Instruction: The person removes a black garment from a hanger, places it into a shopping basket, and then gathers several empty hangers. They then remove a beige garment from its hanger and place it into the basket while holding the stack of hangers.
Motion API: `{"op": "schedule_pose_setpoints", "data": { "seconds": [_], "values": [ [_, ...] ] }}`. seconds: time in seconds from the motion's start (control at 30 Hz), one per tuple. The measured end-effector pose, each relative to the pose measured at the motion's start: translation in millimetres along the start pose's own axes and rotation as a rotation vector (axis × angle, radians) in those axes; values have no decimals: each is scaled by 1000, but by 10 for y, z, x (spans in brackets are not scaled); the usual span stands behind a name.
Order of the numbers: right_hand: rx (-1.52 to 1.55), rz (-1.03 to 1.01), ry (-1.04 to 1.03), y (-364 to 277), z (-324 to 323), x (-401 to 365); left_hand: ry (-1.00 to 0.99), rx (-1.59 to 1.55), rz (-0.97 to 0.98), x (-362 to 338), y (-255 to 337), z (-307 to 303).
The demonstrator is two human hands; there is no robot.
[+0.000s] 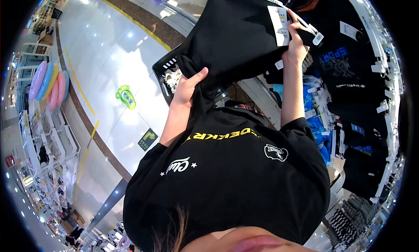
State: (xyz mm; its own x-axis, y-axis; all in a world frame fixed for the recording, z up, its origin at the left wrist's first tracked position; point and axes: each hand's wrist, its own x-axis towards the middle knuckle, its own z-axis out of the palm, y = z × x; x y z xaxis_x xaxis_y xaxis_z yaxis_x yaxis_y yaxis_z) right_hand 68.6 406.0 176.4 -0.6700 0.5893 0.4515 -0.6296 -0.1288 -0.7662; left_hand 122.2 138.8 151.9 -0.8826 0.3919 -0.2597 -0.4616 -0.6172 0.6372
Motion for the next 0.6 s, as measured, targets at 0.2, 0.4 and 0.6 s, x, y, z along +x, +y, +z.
{"op": "schedule_pose_setpoints", "data": {
  "seconds": [0.2, 0.4, 0.6],
  "values": [
    [36, 190, -85, -69, -342, -375, 278, 253, 186, 246, -251, -373],
    [-4, 319, -728, -59, -278, -1279, 201, 311, 61, 272, -199, -539],
    [-168, 437, -993, -15, -267, -1521, 176, 178, -108, 364, -491, -385]
  ]
}}
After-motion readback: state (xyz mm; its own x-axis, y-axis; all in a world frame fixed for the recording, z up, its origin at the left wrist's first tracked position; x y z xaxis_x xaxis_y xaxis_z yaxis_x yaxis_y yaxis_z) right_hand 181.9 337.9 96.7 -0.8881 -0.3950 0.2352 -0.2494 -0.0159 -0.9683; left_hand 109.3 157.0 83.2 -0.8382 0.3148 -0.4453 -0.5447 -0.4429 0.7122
